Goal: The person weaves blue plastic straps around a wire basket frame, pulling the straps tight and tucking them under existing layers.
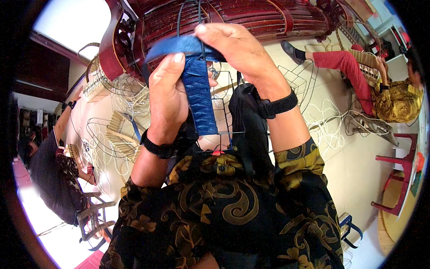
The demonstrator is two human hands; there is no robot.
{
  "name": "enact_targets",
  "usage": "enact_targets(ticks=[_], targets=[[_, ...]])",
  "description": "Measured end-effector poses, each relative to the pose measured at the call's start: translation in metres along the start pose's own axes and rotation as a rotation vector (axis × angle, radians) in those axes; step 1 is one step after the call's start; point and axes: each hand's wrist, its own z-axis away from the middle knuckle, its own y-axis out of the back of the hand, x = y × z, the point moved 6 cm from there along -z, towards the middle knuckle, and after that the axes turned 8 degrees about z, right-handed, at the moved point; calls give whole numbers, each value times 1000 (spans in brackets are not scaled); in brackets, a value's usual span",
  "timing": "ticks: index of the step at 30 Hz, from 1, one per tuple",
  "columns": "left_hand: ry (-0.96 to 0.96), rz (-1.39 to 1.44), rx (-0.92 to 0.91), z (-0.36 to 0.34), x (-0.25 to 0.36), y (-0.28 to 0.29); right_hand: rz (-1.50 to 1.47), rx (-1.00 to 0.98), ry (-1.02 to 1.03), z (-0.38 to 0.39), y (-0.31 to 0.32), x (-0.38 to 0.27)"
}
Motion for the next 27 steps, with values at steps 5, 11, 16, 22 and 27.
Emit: enact_targets(ticks=[5, 11, 16, 22, 27], targets=[[-35, -33, -50, -11, 12, 2, 220, -34, -24, -5, -4, -12], [-191, 76, -95, -18, 41, -5, 235, 5, -79, 0, -1, -12], [-389, -99, -57, -18, 79, 16, 457, 38, -82, 0, 3, -16], [-762, -187, 405, 46, 300, 205, 419, 89, -82, -1, 4, -15], [-3, -2005, 1139, 156, 402, 397, 357, 75, -65, 0, 0, -15]])
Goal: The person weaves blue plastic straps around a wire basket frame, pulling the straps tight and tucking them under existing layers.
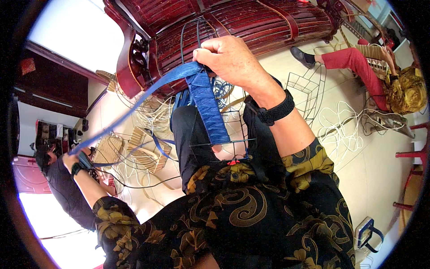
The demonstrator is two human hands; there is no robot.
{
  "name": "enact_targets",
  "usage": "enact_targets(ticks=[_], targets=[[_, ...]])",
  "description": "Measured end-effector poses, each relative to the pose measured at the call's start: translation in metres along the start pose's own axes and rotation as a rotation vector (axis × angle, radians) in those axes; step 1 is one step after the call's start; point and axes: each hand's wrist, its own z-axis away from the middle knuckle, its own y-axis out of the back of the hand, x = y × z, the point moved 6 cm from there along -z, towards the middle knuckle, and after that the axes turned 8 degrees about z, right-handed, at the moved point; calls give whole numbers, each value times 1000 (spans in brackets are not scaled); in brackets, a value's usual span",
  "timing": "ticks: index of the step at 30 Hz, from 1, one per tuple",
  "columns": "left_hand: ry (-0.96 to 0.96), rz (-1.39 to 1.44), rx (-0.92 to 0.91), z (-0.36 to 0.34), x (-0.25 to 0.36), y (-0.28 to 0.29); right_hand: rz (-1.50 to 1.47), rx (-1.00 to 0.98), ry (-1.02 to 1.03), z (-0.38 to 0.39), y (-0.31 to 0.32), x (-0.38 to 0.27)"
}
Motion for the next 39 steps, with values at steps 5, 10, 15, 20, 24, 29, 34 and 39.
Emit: enact_targets(ticks=[5, 10, 15, 20, 24, 29, 34, 39], targets=[[90, 976, -104, 53, 118, -57, -45, 33, 23, 0, -3, -2], [-717, 1292, -715, 204, 397, -17, 36, 61, 37, 3, -4, -8], [-850, 1046, -1121, 272, 478, -15, 86, 103, 38, 9, -3, -9], [-502, 1387, -709, 142, 333, 10, 185, 155, 49, 7, 4, -7], [26, 1690, -211, 19, 106, 40, 127, 95, -20, 6, 4, 1], [218, 1115, 228, 8, 19, 26, 149, 169, 53, 4, 1, -4], [-556, 1111, -295, 118, 280, 18, 128, 108, 27, 6, -3, -10], [-840, 1096, -1176, 266, 469, -7, 168, 73, -30, 10, -2, -12]])
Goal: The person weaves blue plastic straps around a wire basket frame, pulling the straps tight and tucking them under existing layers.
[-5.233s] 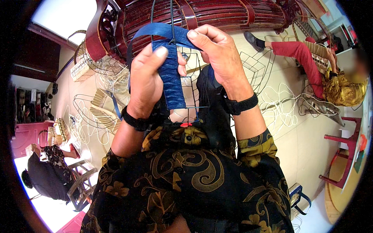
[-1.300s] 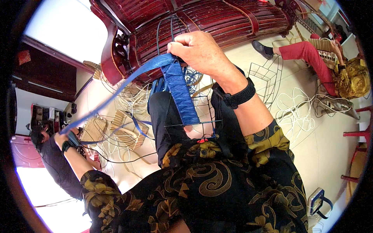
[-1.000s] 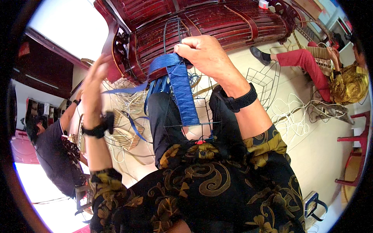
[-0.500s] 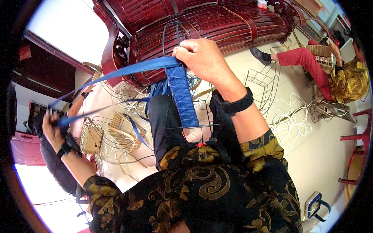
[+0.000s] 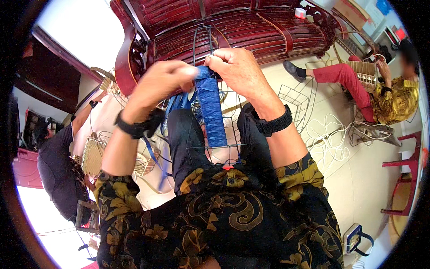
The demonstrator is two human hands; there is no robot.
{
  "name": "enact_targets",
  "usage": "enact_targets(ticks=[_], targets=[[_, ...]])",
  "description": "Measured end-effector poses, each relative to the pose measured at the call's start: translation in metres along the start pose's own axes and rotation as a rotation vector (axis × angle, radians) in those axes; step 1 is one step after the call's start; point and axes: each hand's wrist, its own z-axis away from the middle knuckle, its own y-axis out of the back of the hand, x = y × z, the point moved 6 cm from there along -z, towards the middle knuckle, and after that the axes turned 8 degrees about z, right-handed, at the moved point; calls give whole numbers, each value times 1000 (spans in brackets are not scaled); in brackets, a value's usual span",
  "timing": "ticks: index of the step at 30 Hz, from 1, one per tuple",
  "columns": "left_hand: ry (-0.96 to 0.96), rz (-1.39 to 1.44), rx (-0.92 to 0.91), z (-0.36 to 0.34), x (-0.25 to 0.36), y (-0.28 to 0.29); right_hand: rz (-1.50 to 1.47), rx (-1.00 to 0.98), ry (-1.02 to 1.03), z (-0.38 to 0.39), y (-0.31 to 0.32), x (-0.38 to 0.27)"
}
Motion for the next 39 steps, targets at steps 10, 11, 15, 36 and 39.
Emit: enact_targets(ticks=[10, 11, 15, 36, 39], targets=[[-181, 574, 764, 241, -31, 277, 99, 123, 43, -3, 7, 3], [-162, 634, 849, 292, -46, 314, 36, 117, 63, -4, 5, 3], [446, 70, 1630, 434, -116, 378, 34, 108, 73, -6, -1, 3], [-71, 386, 888, 194, -4, 194, 61, 43, -3, -1, 3, 2], [-411, 350, 1113, 335, -26, 286, 52, 59, 30, -3, 1, 3]])
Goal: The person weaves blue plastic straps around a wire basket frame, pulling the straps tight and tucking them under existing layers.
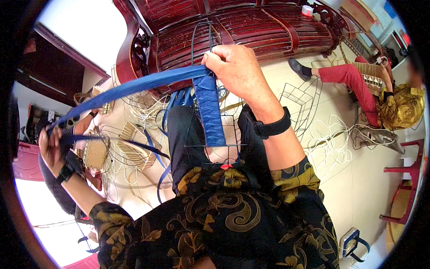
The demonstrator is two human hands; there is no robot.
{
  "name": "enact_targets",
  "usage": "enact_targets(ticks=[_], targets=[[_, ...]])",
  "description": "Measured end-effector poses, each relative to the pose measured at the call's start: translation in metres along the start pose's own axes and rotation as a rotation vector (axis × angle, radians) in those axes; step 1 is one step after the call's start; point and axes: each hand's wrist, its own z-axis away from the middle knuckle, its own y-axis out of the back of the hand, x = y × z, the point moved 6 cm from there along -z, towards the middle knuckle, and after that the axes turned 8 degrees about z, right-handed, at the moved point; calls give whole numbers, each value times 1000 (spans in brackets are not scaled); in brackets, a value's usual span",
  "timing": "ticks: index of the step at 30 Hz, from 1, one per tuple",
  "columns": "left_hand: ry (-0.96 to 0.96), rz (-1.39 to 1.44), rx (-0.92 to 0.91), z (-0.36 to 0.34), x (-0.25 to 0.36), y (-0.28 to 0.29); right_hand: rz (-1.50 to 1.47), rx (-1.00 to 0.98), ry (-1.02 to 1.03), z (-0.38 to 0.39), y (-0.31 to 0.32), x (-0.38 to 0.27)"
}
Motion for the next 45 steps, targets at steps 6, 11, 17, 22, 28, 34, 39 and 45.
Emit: enact_targets(ticks=[6, 11, 17, 22, 28, 34, 39, 45], targets=[[345, -817, 496, -14, -39, 162, 40, 75, 53, -3, -1, -1], [111, -809, -316, -8, -137, -108, 24, -3, 22, -4, -4, -3], [366, -403, -1062, 115, -174, -384, -52, -9, -41, 1, -7, -6], [406, -178, -958, 101, -145, -344, 104, 23, -8, 0, 1, -5], [222, 208, -361, -18, -39, -52, 89, 28, 29, -2, 1, -4], [245, -1275, 135, -41, -52, 110, 80, 48, 49, 0, 0, -9], [-41, -701, -473, 13, -129, -161, 83, 2, 15, 1, -2, -12], [512, -353, -1118, 113, -158, -397, 114, 1, 17, 3, 0, -14]])
